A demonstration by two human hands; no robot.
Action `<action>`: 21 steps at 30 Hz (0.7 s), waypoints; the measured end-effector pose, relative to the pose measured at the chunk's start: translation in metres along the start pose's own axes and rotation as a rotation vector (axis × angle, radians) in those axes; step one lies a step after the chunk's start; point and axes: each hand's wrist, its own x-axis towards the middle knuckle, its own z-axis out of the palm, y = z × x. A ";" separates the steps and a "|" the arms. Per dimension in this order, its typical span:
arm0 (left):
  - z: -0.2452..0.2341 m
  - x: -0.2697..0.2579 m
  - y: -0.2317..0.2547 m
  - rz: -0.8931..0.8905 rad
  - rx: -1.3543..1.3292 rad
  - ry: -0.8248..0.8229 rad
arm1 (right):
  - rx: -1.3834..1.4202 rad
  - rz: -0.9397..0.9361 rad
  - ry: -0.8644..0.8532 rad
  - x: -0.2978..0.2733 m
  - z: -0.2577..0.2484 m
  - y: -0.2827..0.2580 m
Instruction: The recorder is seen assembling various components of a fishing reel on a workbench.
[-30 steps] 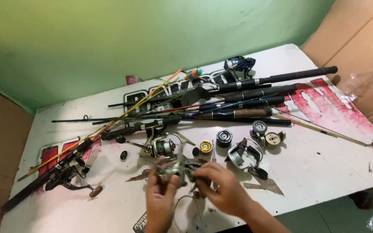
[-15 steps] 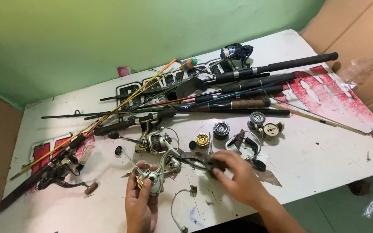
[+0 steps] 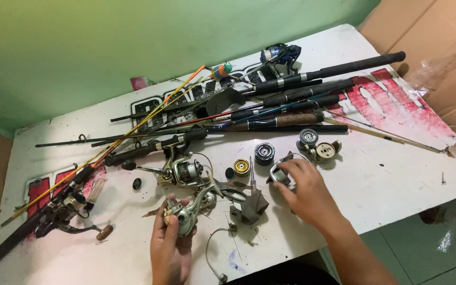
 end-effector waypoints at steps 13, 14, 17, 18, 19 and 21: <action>0.008 -0.003 0.002 -0.060 0.025 0.018 | 0.363 0.287 0.128 0.001 -0.020 -0.023; 0.013 -0.004 0.004 -0.100 0.011 0.049 | 0.626 0.337 0.166 0.002 -0.021 -0.024; 0.023 -0.004 0.004 -0.128 -0.029 0.045 | 1.242 0.386 0.239 0.007 -0.014 -0.011; 0.025 -0.005 0.003 -0.123 -0.052 0.016 | 1.594 0.388 0.267 0.008 -0.009 -0.005; 0.024 -0.005 0.001 -0.123 -0.052 0.019 | 1.594 0.390 0.264 0.008 -0.008 -0.004; 0.024 -0.004 -0.003 -0.139 -0.088 -0.014 | 1.856 0.353 0.084 0.010 -0.005 -0.003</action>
